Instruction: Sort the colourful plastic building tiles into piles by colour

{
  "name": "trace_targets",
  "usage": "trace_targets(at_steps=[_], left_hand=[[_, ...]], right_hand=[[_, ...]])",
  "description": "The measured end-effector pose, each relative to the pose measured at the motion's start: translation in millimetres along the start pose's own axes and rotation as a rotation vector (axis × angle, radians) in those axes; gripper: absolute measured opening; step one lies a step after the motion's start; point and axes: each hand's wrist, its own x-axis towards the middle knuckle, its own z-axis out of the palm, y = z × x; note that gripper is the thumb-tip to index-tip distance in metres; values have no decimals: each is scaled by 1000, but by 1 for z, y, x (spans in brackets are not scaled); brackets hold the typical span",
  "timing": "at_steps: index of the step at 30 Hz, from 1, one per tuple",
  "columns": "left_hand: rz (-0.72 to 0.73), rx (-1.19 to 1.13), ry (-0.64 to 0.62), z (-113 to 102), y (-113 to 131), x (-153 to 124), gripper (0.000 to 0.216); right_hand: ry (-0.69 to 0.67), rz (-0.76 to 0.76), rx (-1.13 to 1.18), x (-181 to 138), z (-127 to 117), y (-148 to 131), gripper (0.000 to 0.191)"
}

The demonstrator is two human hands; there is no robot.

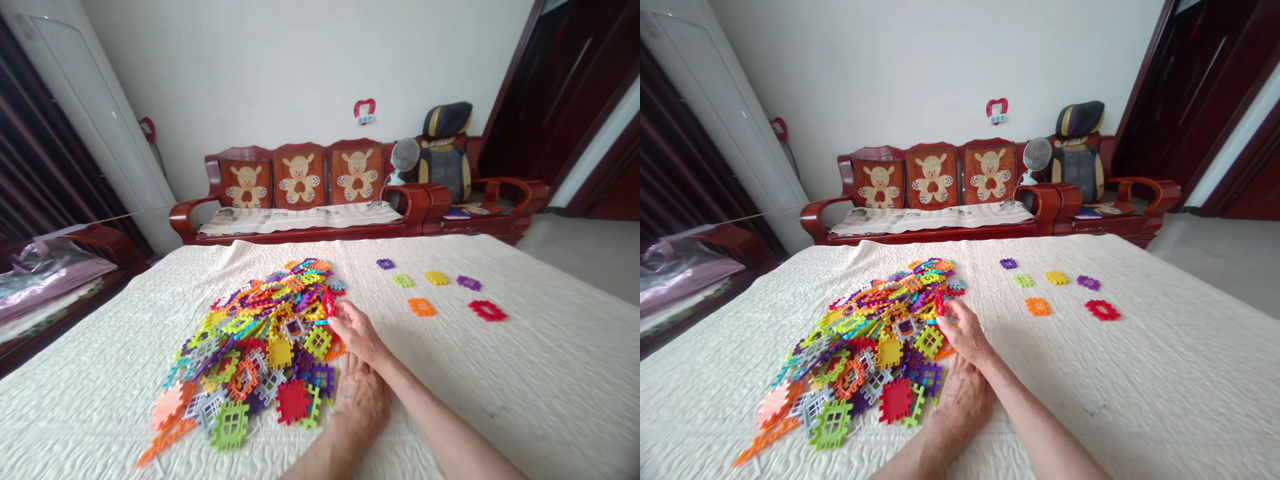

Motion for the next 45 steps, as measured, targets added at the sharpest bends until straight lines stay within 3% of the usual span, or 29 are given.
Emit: trace_targets(at_steps=[3, 7, 11, 14, 19, 26, 31, 37, 41, 45], left_hand=[[-8, -8, 11, 1, 0, 0, 48], [6, 1, 27, 5, 1, 1, 48], [-24, -46, 28, 1, 0, 0, 51], [-65, -71, -3, 0, -2, -1, 56], [-111, -68, -75, 7, -4, 1, 57], [-129, -62, -81, 7, -4, -1, 55], [-122, -32, -87, 5, -5, 0, 54], [-125, -11, -87, 5, -5, 1, 54], [-111, -1, -74, 5, -5, 0, 53], [-110, 0, -68, 6, -5, 0, 54]], right_hand=[[-121, 137, 76, -4, 0, -2, 19], [-217, 141, 152, -5, 5, -8, 19], [-111, 218, 257, -3, -4, -4, 20], [13, 297, 252, -4, -24, 10, 29], [159, 415, -42, -13, -73, 38, 40], [234, 316, -713, -33, -115, 58, 28], [216, 335, -812, -38, -117, 54, 24], [163, 380, -880, -43, -98, 39, 56], [186, 417, -935, -43, -88, 36, 45], [189, 403, -875, -41, -93, 38, 43]])
